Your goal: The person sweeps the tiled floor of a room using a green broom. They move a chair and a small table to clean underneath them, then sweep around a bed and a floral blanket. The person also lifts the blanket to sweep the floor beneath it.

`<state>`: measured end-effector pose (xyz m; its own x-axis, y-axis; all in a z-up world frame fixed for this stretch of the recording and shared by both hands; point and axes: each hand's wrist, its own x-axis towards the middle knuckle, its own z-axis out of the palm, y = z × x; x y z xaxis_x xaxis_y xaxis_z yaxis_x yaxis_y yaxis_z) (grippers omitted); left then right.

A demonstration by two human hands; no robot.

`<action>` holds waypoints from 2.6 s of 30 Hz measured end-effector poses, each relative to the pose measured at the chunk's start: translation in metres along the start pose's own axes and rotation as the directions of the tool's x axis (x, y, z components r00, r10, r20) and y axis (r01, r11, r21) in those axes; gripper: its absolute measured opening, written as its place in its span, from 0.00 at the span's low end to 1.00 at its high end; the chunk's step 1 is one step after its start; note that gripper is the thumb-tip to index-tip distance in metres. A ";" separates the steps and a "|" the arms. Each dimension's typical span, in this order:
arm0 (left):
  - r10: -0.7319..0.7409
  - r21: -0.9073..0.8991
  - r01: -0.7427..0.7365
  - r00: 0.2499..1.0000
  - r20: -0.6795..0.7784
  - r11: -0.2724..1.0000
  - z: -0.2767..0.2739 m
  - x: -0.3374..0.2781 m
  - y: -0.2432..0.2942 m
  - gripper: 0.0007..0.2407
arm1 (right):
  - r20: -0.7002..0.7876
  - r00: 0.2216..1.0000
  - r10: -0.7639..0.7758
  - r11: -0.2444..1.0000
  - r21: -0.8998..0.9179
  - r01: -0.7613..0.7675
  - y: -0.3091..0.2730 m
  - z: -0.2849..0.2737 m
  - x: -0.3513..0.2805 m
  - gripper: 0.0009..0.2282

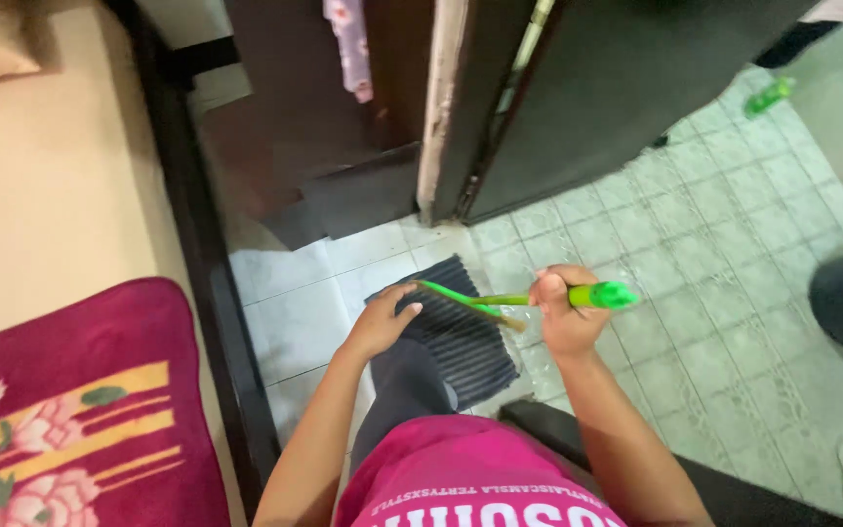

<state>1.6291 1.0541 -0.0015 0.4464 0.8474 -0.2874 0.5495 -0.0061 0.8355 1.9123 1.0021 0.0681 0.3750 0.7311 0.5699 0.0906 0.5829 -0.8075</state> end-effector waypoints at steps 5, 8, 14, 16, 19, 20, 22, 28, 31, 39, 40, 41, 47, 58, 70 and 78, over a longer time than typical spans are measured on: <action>-0.054 -0.052 0.050 0.996 -0.076 0.997 -0.023 0.023 -0.029 0.20 | 0.082 0.997 -0.005 0.997 0.084 -0.002 0.026 0.040 0.023 0.10; -0.079 -0.045 0.075 0.992 -0.098 0.996 -0.038 0.039 -0.044 0.20 | 0.102 0.995 0.001 0.989 0.144 -0.016 0.043 0.072 0.039 0.13; -0.120 -0.101 0.105 0.981 -0.154 0.989 -0.113 0.043 -0.068 0.19 | 0.061 0.986 0.155 0.973 0.161 -0.163 0.084 0.167 0.064 0.06; -0.159 -0.109 0.143 0.974 -0.159 0.984 -0.150 0.048 -0.085 0.19 | 0.064 0.970 0.234 0.961 0.137 -0.241 0.105 0.219 0.073 0.05; -0.215 -0.117 0.200 0.966 -0.142 0.973 -0.214 0.043 -0.136 0.19 | 0.206 0.904 0.375 0.890 0.194 -0.413 0.129 0.326 0.073 0.02; -0.224 -0.120 0.207 0.963 -0.151 0.971 -0.236 0.038 -0.154 0.20 | 0.197 0.912 0.360 0.908 0.151 -0.391 0.134 0.365 0.072 0.05; -0.232 -0.106 0.217 0.958 -0.165 0.970 -0.287 0.045 -0.182 0.20 | 0.182 0.922 0.342 0.922 0.123 -0.366 0.159 0.434 0.084 0.09; -0.285 -0.013 0.287 0.945 -0.162 0.958 -0.399 0.053 -0.245 0.20 | 0.038 0.962 0.270 0.951 0.145 -0.273 0.207 0.573 0.095 0.05; -0.246 0.023 0.254 0.951 -0.189 0.967 -0.431 0.071 -0.256 0.19 | 0.006 0.979 0.204 0.971 0.126 -0.203 0.218 0.615 0.116 0.02; -0.253 -0.097 0.235 0.931 -0.263 0.967 -0.513 0.099 -0.260 0.19 | 0.027 0.992 -0.122 0.943 0.316 0.108 0.263 0.710 0.246 0.14; -0.256 -0.104 0.236 0.927 -0.275 0.966 -0.526 0.103 -0.267 0.19 | 0.038 0.991 -0.126 0.940 0.324 0.107 0.266 0.719 0.262 0.14; -0.273 -0.118 0.248 0.914 -0.301 0.962 -0.537 0.108 -0.272 0.19 | 0.151 0.985 -0.087 0.973 0.223 0.052 0.269 0.727 0.278 0.12; -0.404 -0.190 0.357 0.824 -0.397 0.915 -0.599 0.147 -0.287 0.21 | 0.487 0.851 0.198 0.978 -0.162 -0.134 0.443 0.779 0.293 0.07; -0.437 -0.322 0.338 0.842 -0.316 0.884 -0.652 0.258 -0.409 0.20 | 0.385 -0.249 0.889 -0.091 -0.385 -0.919 0.576 0.737 0.234 0.25; -0.352 -0.120 0.338 0.928 -0.124 0.933 -0.788 0.386 -0.400 0.22 | 0.038 -0.250 0.968 0.137 -0.910 0.392 0.560 0.749 0.325 0.21; -0.453 -0.300 0.375 0.854 -0.256 0.877 -0.809 0.361 -0.434 0.19 | 0.100 0.377 0.921 -0.243 -0.609 0.755 0.479 0.832 0.537 0.19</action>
<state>0.9808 1.7925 -0.0889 -0.0486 0.8623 -0.5041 0.4379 0.4720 0.7652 1.3898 1.9686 0.1142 0.1323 0.8480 -0.5133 0.8229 0.1947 0.5338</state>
